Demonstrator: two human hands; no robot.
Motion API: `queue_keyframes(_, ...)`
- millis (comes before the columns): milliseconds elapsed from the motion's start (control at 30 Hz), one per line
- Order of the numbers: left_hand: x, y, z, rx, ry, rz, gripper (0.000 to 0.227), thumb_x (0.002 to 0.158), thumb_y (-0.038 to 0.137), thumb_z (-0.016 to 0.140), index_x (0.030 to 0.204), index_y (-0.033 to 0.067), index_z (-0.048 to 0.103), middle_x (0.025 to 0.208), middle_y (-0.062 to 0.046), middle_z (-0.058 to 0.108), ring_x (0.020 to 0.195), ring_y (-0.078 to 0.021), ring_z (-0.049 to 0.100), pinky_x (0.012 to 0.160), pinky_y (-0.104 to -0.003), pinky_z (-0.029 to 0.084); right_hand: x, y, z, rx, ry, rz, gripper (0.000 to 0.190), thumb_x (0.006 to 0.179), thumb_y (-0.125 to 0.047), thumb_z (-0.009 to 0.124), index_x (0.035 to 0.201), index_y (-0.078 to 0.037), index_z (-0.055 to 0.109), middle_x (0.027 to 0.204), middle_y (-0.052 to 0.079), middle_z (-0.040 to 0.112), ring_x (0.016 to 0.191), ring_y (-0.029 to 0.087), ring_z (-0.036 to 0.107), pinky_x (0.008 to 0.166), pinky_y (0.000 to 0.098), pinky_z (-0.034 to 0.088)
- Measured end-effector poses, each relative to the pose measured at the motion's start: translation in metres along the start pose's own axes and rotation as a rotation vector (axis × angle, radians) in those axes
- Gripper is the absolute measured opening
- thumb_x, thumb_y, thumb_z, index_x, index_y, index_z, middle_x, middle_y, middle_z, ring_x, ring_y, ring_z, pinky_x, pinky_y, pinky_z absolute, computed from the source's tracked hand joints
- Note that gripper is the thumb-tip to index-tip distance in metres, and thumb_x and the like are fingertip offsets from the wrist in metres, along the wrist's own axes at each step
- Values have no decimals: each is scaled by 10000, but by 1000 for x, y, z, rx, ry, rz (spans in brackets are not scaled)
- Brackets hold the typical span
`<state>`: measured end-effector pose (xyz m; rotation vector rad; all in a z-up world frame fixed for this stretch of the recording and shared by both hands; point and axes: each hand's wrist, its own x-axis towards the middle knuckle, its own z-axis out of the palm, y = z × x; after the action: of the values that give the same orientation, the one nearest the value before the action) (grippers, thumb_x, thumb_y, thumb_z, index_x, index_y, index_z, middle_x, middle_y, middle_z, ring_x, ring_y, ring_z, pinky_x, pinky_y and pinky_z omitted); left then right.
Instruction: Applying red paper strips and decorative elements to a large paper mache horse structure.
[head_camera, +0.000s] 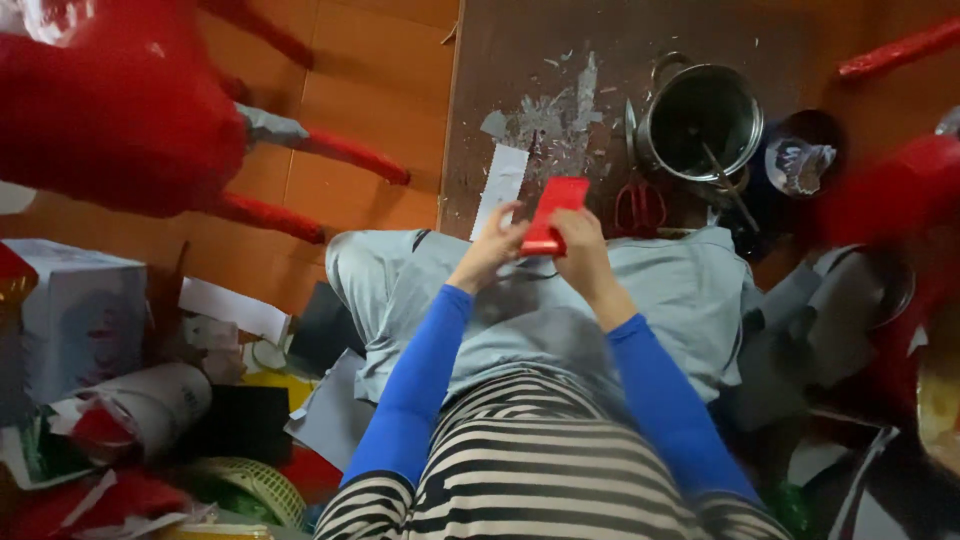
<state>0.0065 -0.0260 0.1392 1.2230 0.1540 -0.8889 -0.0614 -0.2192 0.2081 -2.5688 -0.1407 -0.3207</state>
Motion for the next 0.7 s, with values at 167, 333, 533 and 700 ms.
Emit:
queue_keyframes(167,-2,18,-6,516,-203,539,495,933,172,697,1373,1,545,1233,-86,608,1106,-227,556,923,-367,466,12,38,7,669,-151,661,233,933,-83,703,1142,-2,641,1079,199,649,1050,377,656,958,467,503)
queue_keyframes(333,48,-67,6,675,33,357,385,870,218,769,1168,2,657,994,-120,717,940,-275,680,831,-401,550,32,88,-59,203,71,355,687,840,-179,806,1410,34,488,1353,293,518,1249,441,503,1032,534,410)
queue_keyframes(533,81,-117,-6,951,366,386,365,801,175,765,1110,10,664,967,-224,714,935,-425,673,817,-510,526,-10,148,-114,-471,-133,676,506,905,-258,750,1372,-109,627,1260,245,620,1134,454,600,902,592,492)
queue_keyframes(700,67,-106,-7,1002,450,466,292,895,99,662,1181,36,660,1007,-221,711,966,-442,662,850,-539,510,-25,115,-114,-385,9,637,345,991,-139,617,1325,-138,706,1017,254,671,881,473,661,752,574,540)
